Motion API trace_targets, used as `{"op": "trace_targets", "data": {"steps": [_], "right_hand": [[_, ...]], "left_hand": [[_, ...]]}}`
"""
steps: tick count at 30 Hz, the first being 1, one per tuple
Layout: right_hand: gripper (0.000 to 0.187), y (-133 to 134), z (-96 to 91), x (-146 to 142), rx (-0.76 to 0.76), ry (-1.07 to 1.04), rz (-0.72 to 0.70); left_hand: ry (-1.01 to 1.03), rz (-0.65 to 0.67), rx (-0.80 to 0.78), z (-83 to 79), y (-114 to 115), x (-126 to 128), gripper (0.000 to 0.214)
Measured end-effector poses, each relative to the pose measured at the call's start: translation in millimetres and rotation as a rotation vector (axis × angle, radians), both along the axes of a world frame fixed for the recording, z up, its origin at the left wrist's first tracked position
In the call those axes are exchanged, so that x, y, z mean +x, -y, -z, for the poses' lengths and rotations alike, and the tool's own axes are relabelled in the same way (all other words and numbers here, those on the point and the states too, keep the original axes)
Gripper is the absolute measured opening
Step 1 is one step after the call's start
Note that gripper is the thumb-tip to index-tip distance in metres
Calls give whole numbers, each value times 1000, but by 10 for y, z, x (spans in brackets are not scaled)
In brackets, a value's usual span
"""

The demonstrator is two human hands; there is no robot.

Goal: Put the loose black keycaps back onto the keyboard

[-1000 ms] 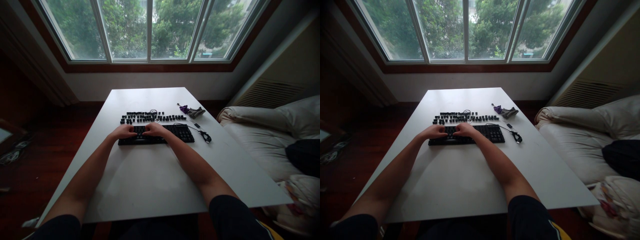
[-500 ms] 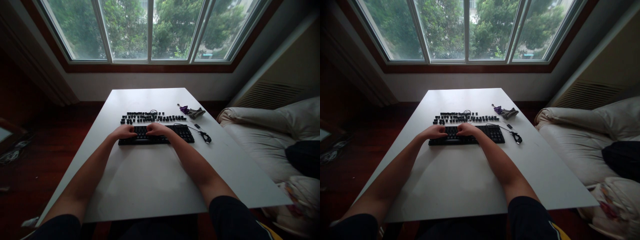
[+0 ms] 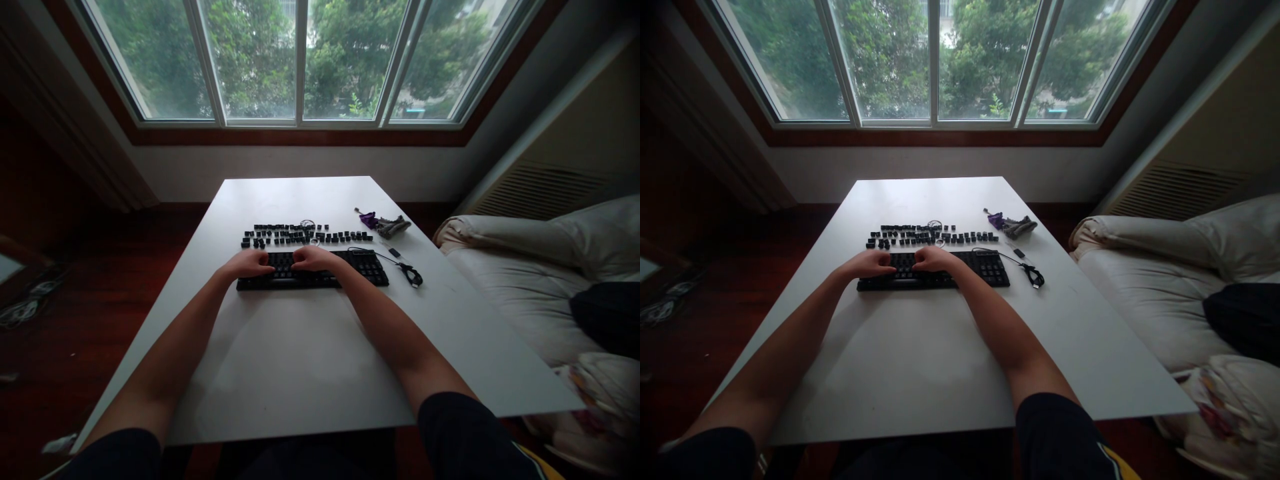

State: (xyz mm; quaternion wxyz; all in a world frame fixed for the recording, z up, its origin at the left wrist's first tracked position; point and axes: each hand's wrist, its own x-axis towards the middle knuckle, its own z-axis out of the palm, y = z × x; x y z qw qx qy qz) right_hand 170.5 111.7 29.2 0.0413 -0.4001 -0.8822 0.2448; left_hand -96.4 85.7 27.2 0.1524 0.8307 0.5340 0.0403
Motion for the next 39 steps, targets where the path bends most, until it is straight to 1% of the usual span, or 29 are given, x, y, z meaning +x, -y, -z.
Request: {"op": "trace_targets", "data": {"steps": [6, 13, 15, 19, 21, 23, 28, 34, 39], "right_hand": [[23, 19, -1, -22, 22, 45, 12], [29, 12, 11, -8, 26, 49, -7], [29, 2, 21, -2, 38, 43, 6], [27, 0, 26, 23, 80, 27, 50], [26, 6, 25, 45, 83, 25, 60], [25, 8, 29, 65, 84, 31, 67], [24, -4, 51, 84, 119, 24, 79], [25, -21, 39, 101, 108, 16, 90], [25, -39, 42, 127, 107, 10, 83]], "left_hand": [[9, -19, 7, -5, 4, 14, 43], [3, -1, 13, -18, 16, 17, 41], [25, -23, 73, -14, 4, 24, 37], [119, -144, 299, 7, -59, 36, 21], [132, -174, 365, 24, -102, 31, 18], [118, -176, 397, 50, -152, 16, 19], [70, -125, 418, 105, -330, -30, 25], [-4, -24, 374, 85, -569, -47, 25], [-83, 46, 376, 79, -663, -51, 23]]}}
